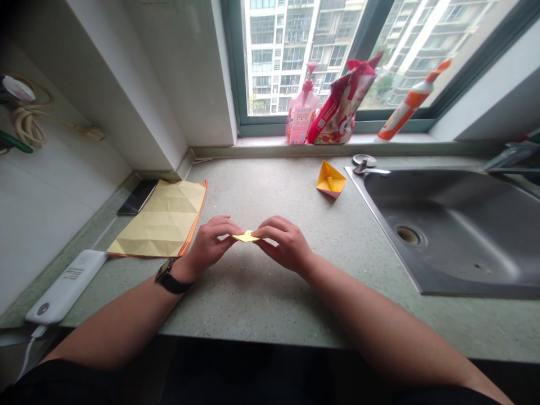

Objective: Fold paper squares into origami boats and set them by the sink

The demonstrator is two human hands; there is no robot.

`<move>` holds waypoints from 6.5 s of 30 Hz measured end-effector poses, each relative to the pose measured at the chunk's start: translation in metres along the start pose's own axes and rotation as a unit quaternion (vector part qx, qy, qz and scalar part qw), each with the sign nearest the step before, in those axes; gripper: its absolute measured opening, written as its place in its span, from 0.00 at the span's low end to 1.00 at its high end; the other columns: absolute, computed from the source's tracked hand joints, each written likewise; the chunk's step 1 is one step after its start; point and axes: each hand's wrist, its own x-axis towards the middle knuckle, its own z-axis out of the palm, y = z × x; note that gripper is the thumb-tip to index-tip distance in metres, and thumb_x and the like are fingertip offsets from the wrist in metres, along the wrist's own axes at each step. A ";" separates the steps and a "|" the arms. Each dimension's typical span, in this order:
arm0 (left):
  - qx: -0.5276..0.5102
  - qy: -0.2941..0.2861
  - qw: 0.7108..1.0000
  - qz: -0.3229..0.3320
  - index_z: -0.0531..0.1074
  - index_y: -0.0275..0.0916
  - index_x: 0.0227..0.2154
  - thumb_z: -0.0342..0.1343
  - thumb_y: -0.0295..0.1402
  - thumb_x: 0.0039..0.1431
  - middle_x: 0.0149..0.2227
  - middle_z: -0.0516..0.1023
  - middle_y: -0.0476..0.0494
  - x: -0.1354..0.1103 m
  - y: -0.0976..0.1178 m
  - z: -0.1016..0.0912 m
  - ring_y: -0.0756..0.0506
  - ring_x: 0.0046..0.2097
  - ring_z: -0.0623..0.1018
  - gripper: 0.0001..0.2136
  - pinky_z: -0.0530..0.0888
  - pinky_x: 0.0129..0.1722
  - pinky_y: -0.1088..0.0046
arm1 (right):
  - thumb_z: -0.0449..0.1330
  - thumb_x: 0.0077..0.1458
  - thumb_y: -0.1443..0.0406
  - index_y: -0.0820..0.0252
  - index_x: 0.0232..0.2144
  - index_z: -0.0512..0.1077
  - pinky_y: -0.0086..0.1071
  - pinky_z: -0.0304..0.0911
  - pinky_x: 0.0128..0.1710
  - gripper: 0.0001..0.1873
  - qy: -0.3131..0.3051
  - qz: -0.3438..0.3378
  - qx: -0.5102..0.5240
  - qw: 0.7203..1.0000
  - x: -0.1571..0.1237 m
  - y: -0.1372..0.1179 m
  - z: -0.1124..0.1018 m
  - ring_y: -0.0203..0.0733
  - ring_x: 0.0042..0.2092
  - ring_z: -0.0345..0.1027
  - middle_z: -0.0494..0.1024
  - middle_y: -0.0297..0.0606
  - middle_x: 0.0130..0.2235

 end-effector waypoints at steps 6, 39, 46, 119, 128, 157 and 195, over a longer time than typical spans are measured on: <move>0.000 -0.011 1.000 0.001 0.84 0.43 0.41 0.63 0.39 0.74 0.40 0.89 0.44 0.000 0.002 0.002 0.43 0.43 0.85 0.08 0.76 0.58 0.56 | 0.65 0.69 0.68 0.51 0.43 0.82 0.38 0.73 0.38 0.07 0.000 -0.012 -0.004 1.000 -0.001 0.007 0.002 0.43 0.37 0.78 0.84 0.36 0.36; -0.036 0.018 0.999 0.004 0.81 0.41 0.40 0.66 0.34 0.71 0.38 0.85 0.43 0.004 0.013 0.001 0.44 0.41 0.83 0.04 0.79 0.44 0.64 | 0.64 0.65 0.67 0.53 0.34 0.78 0.35 0.66 0.38 0.06 -0.133 0.073 -0.084 0.985 -0.010 0.023 0.007 0.43 0.37 0.74 0.81 0.37 0.36; -0.035 0.045 0.998 0.025 0.82 0.42 0.40 0.67 0.32 0.70 0.40 0.86 0.42 0.002 0.012 0.000 0.44 0.42 0.84 0.02 0.81 0.46 0.64 | 0.65 0.67 0.64 0.52 0.43 0.78 0.40 0.71 0.41 0.03 -0.090 0.069 -0.088 0.990 -0.007 0.018 0.008 0.47 0.42 0.76 0.82 0.41 0.42; -0.084 0.102 0.970 -0.202 0.73 0.41 0.40 0.59 0.41 0.73 0.40 0.79 0.45 0.001 -0.015 0.001 0.44 0.44 0.80 0.09 0.77 0.50 0.65 | 0.72 0.60 0.48 0.48 0.39 0.67 0.42 0.82 0.46 0.20 0.269 0.364 0.323 0.831 0.004 0.032 -0.013 0.40 0.43 0.72 0.74 0.30 0.42; 0.148 -0.028 0.989 -0.015 0.79 0.45 0.53 0.69 0.39 0.67 0.69 0.68 0.34 -0.004 0.003 -0.002 0.32 0.70 0.70 0.15 0.70 0.69 0.45 | 0.65 0.69 0.52 0.49 0.40 0.70 0.41 0.76 0.46 0.11 0.187 0.276 0.248 0.910 -0.001 0.011 0.001 0.43 0.44 0.73 0.77 0.34 0.41; -0.006 -0.100 0.985 -0.138 0.74 0.46 0.63 0.55 0.36 0.75 0.38 0.87 0.48 -0.006 0.009 0.005 0.49 0.30 0.81 0.17 0.76 0.34 0.74 | 0.65 0.66 0.58 0.49 0.61 0.69 0.40 0.78 0.43 0.23 0.003 0.282 0.114 0.953 -0.010 0.012 0.009 0.43 0.36 0.78 0.81 0.31 0.35; 0.177 -0.303 0.931 -0.097 0.58 0.46 0.77 0.61 0.51 0.72 0.78 0.60 0.34 -0.005 -0.016 0.016 0.29 0.80 0.56 0.37 0.51 0.77 0.38 | 0.45 0.77 0.54 0.50 0.76 0.63 0.64 0.54 0.75 0.31 -0.337 0.193 -0.214 0.896 -0.010 0.051 0.025 0.60 0.78 0.53 0.60 0.39 0.78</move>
